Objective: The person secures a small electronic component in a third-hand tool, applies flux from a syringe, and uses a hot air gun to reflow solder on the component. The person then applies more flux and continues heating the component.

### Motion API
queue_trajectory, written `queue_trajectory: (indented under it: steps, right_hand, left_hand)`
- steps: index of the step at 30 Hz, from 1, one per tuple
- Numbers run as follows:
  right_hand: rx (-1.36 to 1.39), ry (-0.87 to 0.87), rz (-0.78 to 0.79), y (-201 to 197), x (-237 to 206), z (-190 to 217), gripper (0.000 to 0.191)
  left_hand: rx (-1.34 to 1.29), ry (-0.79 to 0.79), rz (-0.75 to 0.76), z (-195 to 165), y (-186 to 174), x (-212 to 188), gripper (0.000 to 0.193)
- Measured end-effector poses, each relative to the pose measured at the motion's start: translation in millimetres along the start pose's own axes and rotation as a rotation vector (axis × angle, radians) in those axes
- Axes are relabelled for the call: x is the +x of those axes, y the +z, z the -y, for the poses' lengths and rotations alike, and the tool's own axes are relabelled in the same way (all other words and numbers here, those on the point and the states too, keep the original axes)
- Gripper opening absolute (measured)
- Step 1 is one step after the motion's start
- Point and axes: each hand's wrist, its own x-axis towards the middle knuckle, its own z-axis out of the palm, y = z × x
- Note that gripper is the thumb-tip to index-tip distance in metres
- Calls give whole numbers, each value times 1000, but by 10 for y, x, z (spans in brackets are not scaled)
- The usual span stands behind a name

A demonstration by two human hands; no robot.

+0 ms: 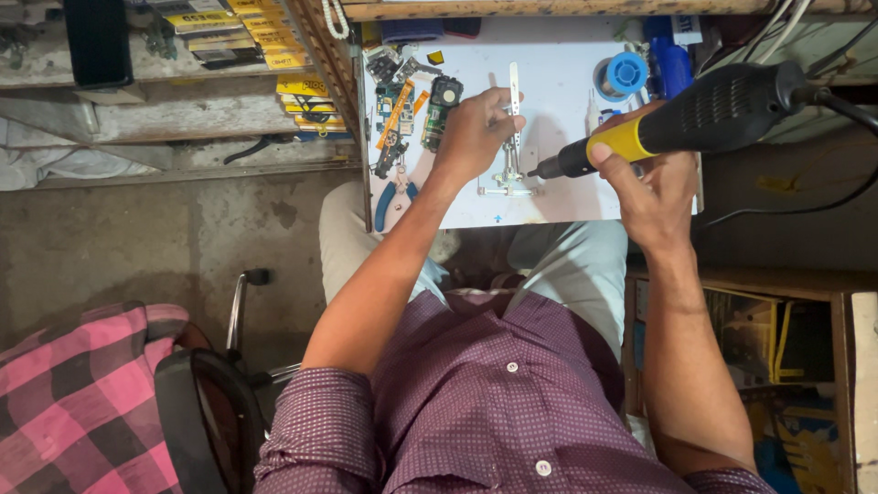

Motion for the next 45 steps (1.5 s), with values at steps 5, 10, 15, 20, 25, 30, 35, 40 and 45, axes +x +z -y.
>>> queue_trajectory:
  steps: [5,10,15,20,25,30,35,40,45]
  right_hand:
    - [21,18,-6,3,0,-7,25]
    - [-26,1,11,10,1,-28,25]
    - [-23,-7,11,15,4,-32,22]
    - [-21,5,16,23,11,0,24]
    - [-40,-1,12,33,19,31,24]
    - [-88,21,-2,-12,-7,16,20]
    - [-104,-10,7,-50,-31,-43,22]
    - [-130,-57,18,-29,-41,-57,19]
    - [-73,0,2,-10,-37,-41,23]
  left_hand:
    - [-24,-6,-2,27,5,5,35]
    - [-23,-6,0,36,1,9,34]
    - [-30,-41,3,32,2,8,34]
    - [-32,-23,-3,37,3,16,33]
    - [-56,-24,4,47,2,16,34]
    - [-53,-22,1,49,44,-2,33]
    - [-43,-53,8,49,91,-6,33]
    - [-40,-16,-1,63,78,-20,32]
    - [-39,-23,1,78,70,-18,33]
